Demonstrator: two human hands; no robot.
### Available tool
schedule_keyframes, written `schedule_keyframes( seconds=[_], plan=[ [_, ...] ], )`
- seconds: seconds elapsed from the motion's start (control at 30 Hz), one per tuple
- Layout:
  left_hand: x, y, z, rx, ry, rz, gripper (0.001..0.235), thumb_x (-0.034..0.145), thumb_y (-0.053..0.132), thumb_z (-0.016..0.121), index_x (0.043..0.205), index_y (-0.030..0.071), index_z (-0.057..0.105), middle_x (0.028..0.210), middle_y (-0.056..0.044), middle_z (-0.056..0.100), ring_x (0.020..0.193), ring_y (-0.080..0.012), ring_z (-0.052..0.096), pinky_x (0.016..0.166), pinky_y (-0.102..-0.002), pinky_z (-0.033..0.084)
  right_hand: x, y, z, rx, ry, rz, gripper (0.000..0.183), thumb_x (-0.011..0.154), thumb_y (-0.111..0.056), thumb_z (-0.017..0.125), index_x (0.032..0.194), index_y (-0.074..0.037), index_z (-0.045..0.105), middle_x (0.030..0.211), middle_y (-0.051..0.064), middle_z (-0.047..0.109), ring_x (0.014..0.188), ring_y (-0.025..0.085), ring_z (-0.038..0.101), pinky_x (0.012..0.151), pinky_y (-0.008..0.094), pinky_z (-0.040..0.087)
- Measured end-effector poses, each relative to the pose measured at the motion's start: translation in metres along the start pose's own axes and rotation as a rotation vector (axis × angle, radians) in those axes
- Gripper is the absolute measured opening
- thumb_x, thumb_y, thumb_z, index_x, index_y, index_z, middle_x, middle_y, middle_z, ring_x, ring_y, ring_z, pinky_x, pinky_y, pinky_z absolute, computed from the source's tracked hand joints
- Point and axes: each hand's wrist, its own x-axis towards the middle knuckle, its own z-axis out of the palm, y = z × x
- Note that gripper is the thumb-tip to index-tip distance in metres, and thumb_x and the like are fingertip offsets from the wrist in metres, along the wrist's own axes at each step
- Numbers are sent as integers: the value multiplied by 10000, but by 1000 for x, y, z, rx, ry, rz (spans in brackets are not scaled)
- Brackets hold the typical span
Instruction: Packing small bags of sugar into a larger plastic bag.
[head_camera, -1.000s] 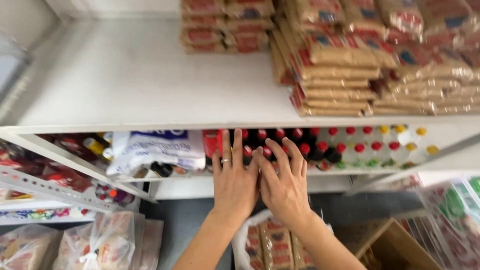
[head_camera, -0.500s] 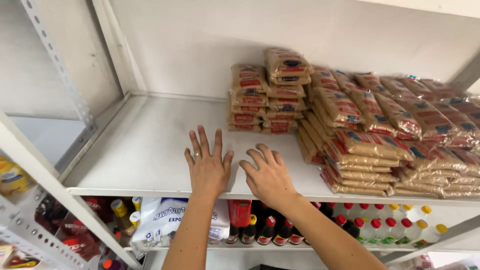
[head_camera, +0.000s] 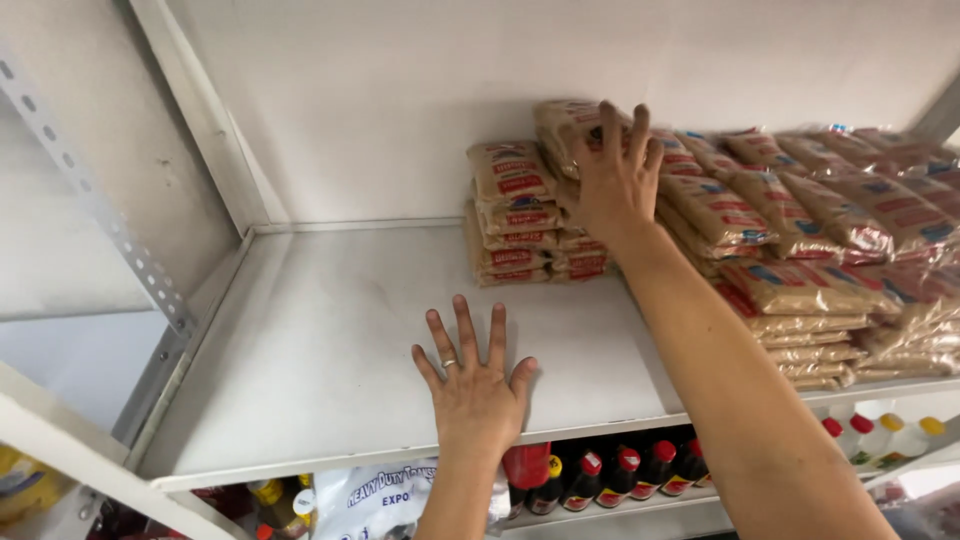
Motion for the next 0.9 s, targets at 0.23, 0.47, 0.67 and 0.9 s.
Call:
schedule_keyframes(
  seconds=[0.23,0.47,0.67,0.9],
  plan=[
    [-4,-4,17,11,352,93,756,938,623,292,1581,245,169,1672,-196,-45,1516,-487,-119,1113,-737,16,15,4,7,108,-149,193,890,758,-663,774,1509,-373,394,1626,189,171,1432,615,69,1057,848,156],
    [-2,2,-15,-58,87,31,758,933,608,351,1600,293,176,1684,-190,-77,1509,-494,-153,1117,-747,10,4,1,24,133,-53,293,619,879,-606,743,1414,-363,551,1503,170,344,1375,553,254,1017,820,257],
    [-1,9,-43,-93,-314,-88,748,979,568,340,1648,333,101,1708,-178,-137,1508,-486,-210,1141,-714,-23,-58,-5,35,105,204,209,603,922,-543,807,1438,-331,576,1531,202,339,1378,548,285,1004,781,327],
    [0,10,-44,-38,-317,-107,755,975,455,409,1651,305,105,1696,-231,-111,1478,-536,-205,1122,-734,20,-79,-2,28,40,157,46,1018,662,-411,943,1568,-355,481,1624,284,173,1400,645,207,952,793,338]
  ],
)
